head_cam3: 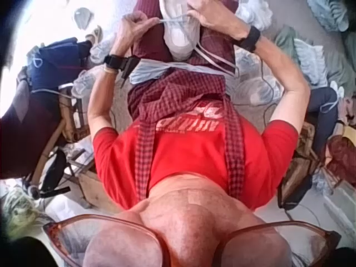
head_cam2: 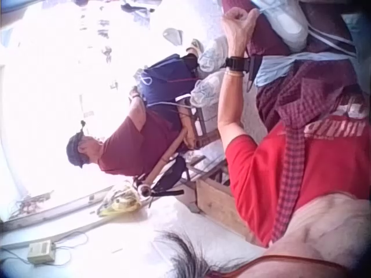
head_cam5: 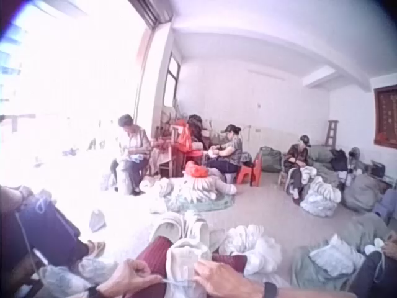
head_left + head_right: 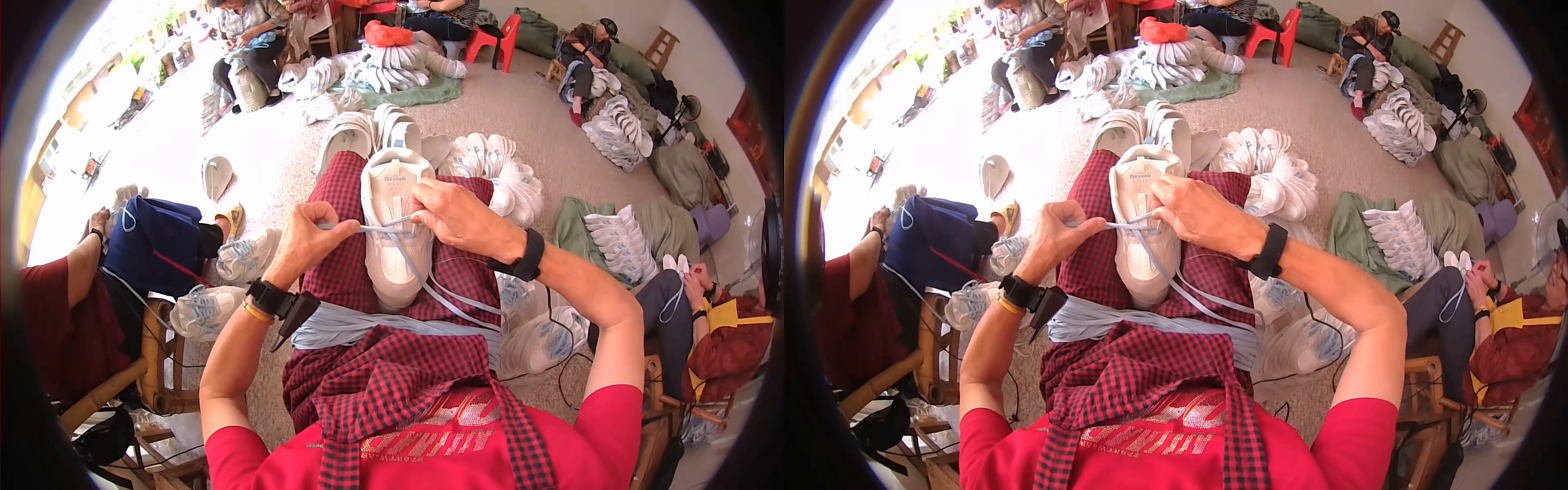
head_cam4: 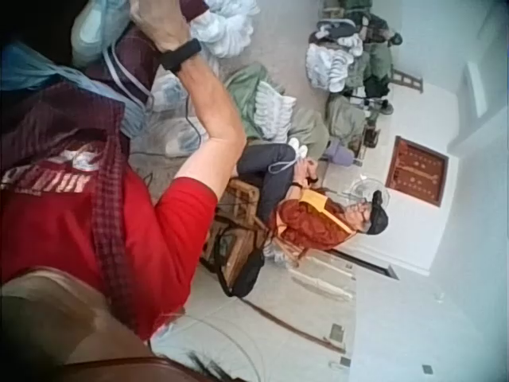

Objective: Insert and thread laces through the eyelets of a white athletic shoe.

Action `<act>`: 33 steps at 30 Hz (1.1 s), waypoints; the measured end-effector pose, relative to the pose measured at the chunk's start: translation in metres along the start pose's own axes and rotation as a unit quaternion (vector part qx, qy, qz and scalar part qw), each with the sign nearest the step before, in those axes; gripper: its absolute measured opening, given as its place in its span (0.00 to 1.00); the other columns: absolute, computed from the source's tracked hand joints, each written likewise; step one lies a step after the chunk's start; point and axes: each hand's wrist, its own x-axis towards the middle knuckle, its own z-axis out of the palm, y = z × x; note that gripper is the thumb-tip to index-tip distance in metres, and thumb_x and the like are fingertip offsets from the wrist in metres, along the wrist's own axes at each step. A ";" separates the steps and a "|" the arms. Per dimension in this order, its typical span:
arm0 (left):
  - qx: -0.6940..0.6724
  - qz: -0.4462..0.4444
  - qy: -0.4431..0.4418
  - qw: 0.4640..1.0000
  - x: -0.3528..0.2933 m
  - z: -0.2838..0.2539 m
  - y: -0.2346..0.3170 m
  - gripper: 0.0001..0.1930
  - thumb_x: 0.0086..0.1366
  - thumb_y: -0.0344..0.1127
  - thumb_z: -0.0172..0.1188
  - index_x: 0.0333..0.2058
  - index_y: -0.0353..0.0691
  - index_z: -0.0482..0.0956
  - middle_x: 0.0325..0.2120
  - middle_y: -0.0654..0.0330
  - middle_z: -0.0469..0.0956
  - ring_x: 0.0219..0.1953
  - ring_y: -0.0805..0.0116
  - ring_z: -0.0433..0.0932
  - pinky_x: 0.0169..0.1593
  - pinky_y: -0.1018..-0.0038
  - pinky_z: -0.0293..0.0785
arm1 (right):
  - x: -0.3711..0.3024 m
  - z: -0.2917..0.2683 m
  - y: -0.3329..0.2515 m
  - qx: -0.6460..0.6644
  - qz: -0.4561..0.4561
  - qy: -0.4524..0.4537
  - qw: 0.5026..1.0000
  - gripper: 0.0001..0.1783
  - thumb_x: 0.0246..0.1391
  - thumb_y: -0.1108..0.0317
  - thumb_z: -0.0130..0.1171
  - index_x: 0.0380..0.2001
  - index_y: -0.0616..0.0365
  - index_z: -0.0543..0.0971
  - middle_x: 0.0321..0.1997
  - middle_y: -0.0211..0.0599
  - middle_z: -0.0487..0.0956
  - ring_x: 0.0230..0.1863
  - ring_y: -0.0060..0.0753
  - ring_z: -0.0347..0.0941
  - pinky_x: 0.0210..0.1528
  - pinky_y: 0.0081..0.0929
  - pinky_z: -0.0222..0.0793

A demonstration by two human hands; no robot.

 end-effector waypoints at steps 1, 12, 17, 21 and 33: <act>-0.002 -0.016 -0.010 1.000 -0.002 0.002 0.006 0.19 0.56 0.43 0.73 0.19 0.35 0.77 0.14 0.68 0.70 0.20 0.81 0.64 0.23 0.76 0.60 | -0.002 -0.003 0.001 -0.001 0.000 0.000 1.000 0.11 0.56 0.70 0.60 0.37 0.65 0.72 0.36 0.52 0.75 0.40 0.60 0.75 0.42 0.48 0.72; -0.179 0.020 -0.133 0.975 0.001 -0.013 0.018 0.13 0.62 0.39 0.65 0.26 0.35 0.80 0.21 0.70 0.74 0.27 0.82 0.69 0.33 0.80 0.66 | -0.030 -0.047 0.028 -0.037 0.056 0.036 0.997 0.10 0.55 0.71 0.60 0.29 0.66 0.71 0.29 0.48 0.73 0.34 0.54 0.72 0.39 0.43 0.67; -0.161 -0.016 -0.157 0.974 0.002 -0.018 0.026 0.12 0.63 0.39 0.65 0.26 0.35 0.82 0.22 0.73 0.73 0.28 0.83 0.68 0.34 0.80 0.65 | -0.035 -0.042 0.028 -0.020 0.071 0.041 0.996 0.10 0.54 0.72 0.61 0.29 0.66 0.71 0.28 0.48 0.73 0.32 0.51 0.72 0.37 0.42 0.66; -0.127 -0.024 -0.142 0.981 0.009 -0.009 0.025 0.11 0.59 0.40 0.70 0.28 0.37 0.86 0.19 0.71 0.76 0.25 0.85 0.69 0.30 0.81 0.64 | -0.036 -0.039 0.031 -0.021 0.060 0.045 0.997 0.10 0.54 0.71 0.61 0.28 0.66 0.71 0.28 0.47 0.74 0.31 0.50 0.72 0.36 0.42 0.66; -0.057 -0.032 -0.085 0.994 0.015 0.005 0.019 0.13 0.55 0.39 0.74 0.23 0.34 0.84 0.19 0.68 0.77 0.22 0.83 0.68 0.25 0.81 0.62 | -0.041 -0.045 0.037 -0.053 0.075 0.041 0.995 0.11 0.56 0.68 0.61 0.29 0.65 0.72 0.30 0.51 0.74 0.36 0.57 0.74 0.41 0.46 0.69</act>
